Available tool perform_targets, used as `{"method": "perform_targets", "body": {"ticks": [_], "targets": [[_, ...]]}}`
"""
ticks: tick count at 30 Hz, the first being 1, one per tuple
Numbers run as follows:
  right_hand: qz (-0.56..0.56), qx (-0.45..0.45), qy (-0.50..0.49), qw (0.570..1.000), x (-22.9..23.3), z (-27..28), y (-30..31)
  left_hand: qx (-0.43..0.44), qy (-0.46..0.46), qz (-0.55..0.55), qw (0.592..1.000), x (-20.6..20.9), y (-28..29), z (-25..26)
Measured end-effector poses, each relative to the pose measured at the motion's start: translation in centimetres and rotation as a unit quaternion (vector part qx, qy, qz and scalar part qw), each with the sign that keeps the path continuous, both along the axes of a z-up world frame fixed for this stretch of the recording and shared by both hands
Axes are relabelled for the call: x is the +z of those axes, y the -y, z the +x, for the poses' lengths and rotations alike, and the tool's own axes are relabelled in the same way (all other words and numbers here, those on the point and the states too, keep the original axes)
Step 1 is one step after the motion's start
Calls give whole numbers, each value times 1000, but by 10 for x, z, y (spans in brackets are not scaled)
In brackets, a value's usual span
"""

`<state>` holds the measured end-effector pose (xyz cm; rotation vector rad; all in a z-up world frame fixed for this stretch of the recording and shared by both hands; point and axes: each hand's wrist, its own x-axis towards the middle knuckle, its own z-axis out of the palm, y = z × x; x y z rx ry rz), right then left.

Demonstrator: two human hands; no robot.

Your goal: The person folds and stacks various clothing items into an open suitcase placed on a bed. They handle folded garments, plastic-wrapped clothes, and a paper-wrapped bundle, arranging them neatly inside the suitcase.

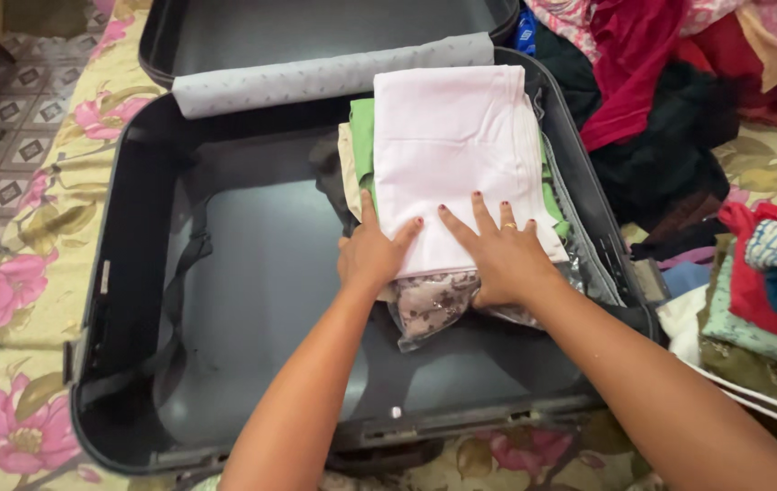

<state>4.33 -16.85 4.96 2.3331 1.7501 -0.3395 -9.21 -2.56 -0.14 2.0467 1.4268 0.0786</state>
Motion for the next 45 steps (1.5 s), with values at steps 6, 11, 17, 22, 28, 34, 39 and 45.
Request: {"method": "perform_targets", "body": {"ticks": [6, 11, 17, 22, 28, 34, 39, 45], "targets": [[90, 18, -32, 995, -8, -2, 45, -101, 179, 274, 940, 21, 41, -36], [67, 36, -1, 997, -13, -2, 62, -363, -166, 175, 900, 42, 79, -58], [47, 13, 28, 998, -18, -3, 41, -361, -184, 279, 871, 25, 71, -45], [52, 0, 26, 998, -21, -1, 27, -351, -118, 300, 879, 14, 60, -42], [-14, 5, -30, 999, -8, 9, 28, -354, -212, 130, 901, 76, 75, -45], [198, -79, -196, 957, -43, 47, 10, -275, -119, 266, 916, 48, 40, 9], [220, -6, -155, 963, -96, 37, -25, -190, 71, 348, 915, -30, 19, 47], [156, -41, -140, 977, -99, 59, -30, -141, -14, 237, 961, -30, 18, 51]]}}
